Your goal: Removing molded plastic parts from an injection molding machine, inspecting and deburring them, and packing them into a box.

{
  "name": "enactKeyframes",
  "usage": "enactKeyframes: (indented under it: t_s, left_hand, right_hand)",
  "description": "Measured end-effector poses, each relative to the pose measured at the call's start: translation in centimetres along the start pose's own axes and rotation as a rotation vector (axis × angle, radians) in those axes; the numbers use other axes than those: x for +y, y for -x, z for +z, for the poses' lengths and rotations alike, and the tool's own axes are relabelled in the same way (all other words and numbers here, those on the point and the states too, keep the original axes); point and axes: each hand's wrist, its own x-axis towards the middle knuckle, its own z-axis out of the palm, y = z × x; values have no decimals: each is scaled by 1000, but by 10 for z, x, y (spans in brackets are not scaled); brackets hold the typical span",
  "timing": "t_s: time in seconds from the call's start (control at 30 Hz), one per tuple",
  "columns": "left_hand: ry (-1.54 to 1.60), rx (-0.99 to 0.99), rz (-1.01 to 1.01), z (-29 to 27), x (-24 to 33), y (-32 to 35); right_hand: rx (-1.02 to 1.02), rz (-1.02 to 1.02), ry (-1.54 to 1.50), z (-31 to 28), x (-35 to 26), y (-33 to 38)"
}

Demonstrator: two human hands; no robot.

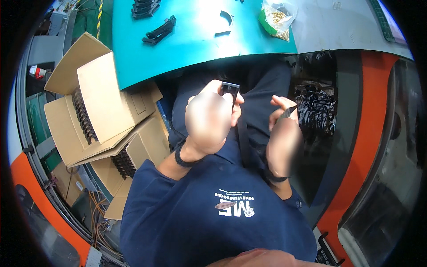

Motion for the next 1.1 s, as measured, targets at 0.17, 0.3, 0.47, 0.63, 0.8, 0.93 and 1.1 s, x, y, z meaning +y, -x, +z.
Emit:
enactKeyframes:
  t_s: [0.17, 0.3, 0.47, 0.63, 0.8, 0.93, 1.1]
  left_hand:
    - [-215, 36, 7, 8, 11, 2]
    - [-274, 83, 26, 14, 15, 1]
    - [-328, 109, 75, 15, 14, -1]
    - [-373, 112, 85, 15, 12, 0]
    - [-388, 123, 110, 15, 6, 0]
    - [-408, 129, 120, 15, 6, 0]
    - [-441, 165, 108, 15, 6, -1]
  right_hand:
    - [-2, -264, 263, -9, -20, -17]
    - [44, -419, 476, 13, -40, -19]
    - [79, -431, 466, 24, -38, -15]
    - [91, -378, 467, 27, -39, -13]
    - [97, -350, 470, 31, -42, -14]
    - [93, -348, 468, 31, -41, -14]
    - [93, -331, 456, 33, -40, -15]
